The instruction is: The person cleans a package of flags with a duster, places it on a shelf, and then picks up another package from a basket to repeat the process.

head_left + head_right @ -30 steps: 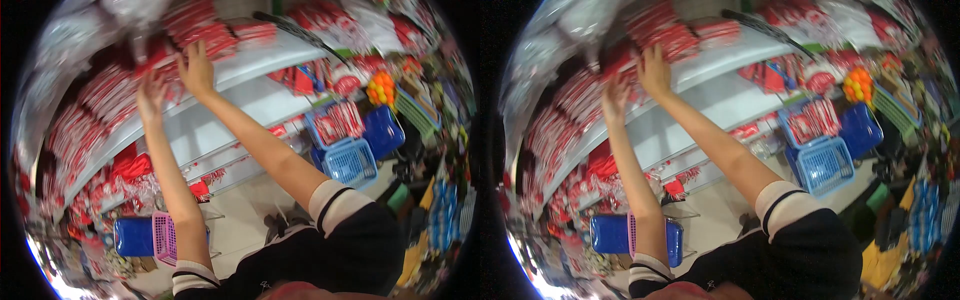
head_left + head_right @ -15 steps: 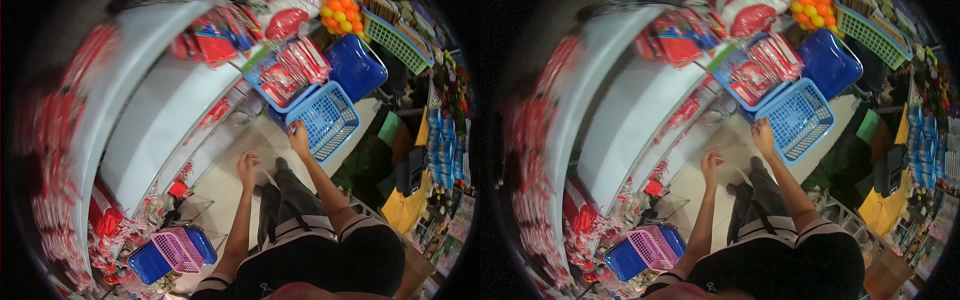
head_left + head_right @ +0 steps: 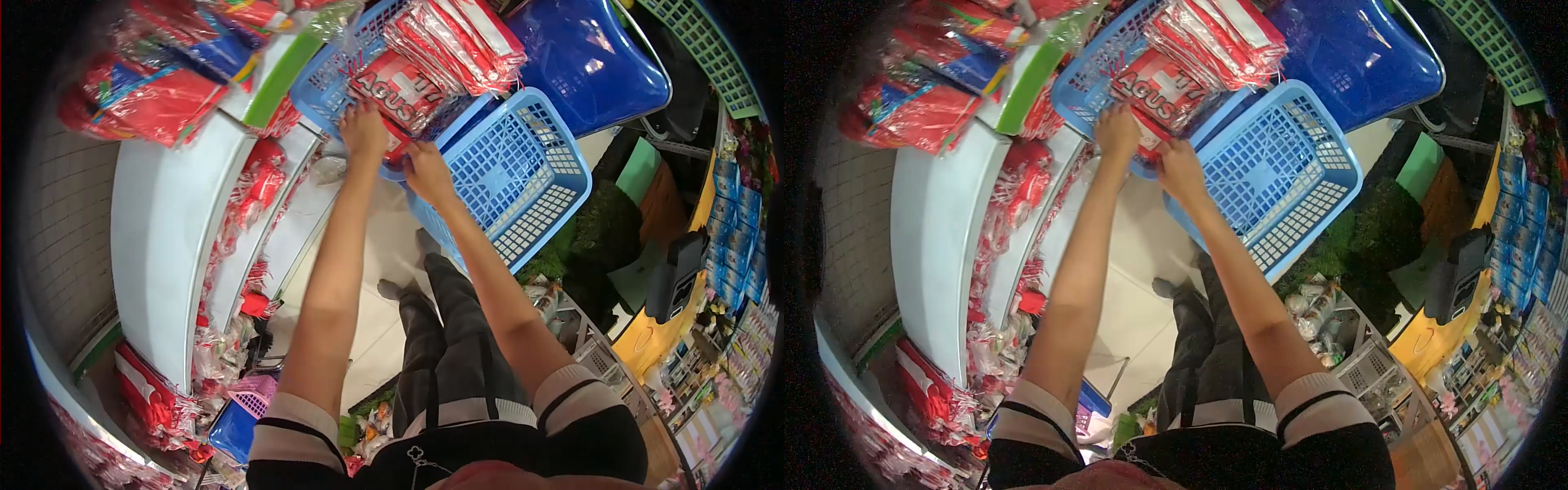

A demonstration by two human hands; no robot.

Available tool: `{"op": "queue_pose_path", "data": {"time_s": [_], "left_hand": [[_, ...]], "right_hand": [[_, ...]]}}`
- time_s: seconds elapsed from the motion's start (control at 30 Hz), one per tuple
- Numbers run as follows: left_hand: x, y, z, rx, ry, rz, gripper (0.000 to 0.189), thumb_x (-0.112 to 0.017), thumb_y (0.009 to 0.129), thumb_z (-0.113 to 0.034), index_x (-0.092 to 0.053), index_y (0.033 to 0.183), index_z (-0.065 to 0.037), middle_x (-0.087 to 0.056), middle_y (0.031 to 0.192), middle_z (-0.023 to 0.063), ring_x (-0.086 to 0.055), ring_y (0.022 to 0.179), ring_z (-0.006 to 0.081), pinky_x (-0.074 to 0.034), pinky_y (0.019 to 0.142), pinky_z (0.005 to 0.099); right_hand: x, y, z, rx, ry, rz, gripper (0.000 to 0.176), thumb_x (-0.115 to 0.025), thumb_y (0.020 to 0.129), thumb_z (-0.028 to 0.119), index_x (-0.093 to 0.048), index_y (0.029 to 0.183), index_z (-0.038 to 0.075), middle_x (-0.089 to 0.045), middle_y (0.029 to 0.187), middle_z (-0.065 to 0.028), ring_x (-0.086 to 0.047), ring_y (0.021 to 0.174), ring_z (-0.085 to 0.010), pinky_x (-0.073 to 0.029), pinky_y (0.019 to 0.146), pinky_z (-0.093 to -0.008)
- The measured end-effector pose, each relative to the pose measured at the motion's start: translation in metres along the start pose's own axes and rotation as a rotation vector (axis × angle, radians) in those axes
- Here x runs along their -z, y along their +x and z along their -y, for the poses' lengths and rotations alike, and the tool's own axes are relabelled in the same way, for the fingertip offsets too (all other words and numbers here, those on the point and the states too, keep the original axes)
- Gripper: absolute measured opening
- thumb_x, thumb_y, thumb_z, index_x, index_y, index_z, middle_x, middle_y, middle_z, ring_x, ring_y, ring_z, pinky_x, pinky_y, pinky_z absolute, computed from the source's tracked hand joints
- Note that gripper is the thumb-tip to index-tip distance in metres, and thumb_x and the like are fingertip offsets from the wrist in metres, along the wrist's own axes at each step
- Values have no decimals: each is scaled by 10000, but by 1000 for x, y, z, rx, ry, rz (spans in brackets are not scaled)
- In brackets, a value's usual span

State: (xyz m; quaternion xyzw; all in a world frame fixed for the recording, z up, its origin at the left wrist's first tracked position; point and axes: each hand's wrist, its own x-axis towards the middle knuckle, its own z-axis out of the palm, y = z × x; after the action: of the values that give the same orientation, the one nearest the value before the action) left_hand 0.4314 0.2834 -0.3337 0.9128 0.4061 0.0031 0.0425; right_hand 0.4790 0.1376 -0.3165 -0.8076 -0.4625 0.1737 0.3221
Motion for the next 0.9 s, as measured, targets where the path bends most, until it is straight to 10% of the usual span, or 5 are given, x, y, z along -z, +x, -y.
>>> {"op": "queue_pose_path", "data": {"time_s": [0.1, 0.33, 0.57, 0.67, 0.9], "left_hand": [[-29, 37, 13, 287, -57, 334, 343, -557, 809, -230, -573, 1112, -70, -588, 1140, 139, -542, 1081, 304, -358, 966, 450], [-23, 37, 20, 106, 223, 306, 366, -661, 760, -249, -600, 1081, -86, -582, 1166, 123, -563, 1063, 299, -335, 1001, 475], [50, 18, 36, -156, -1072, 261, 383, -680, 738, -91, -575, 1097, -9, -613, 1048, 82, -577, 971, 172, -436, 840, 282], [135, -33, 29, 100, -1376, 515, 424, -680, 758, -99, -542, 1149, -10, -585, 1114, 81, -564, 1013, 161, -443, 849, 273], [199, -192, 19, 494, -2562, 274, 505, -384, 948, -363, -337, 1351, -62, -477, 1302, 99, -464, 1195, 212, -384, 985, 368]], "right_hand": [[-10, -1, -6, -9, -108, 84, 159, -566, 736, 56, -577, 893, 31, -580, 900, -162, -541, 953, -327, -335, 999, -455], [-5, -1, -13, -49, 71, 85, 166, -580, 739, 56, -573, 899, 13, -584, 894, -160, -544, 963, -331, -335, 994, -445], [54, 7, -2, -171, 300, -197, 454, -652, 752, 120, -469, 1148, -8, -482, 1193, -176, -460, 1116, -323, -372, 943, -380], [85, -5, 9, -63, 447, -47, 506, -672, 763, 145, -456, 1192, -13, -488, 1232, -175, -464, 1146, -259, -365, 955, -351], [165, -79, 120, -437, 1202, 670, 485, -626, 841, 101, -417, 1263, -12, -579, 1129, -63, -535, 1013, -113, -440, 878, -269]]}}
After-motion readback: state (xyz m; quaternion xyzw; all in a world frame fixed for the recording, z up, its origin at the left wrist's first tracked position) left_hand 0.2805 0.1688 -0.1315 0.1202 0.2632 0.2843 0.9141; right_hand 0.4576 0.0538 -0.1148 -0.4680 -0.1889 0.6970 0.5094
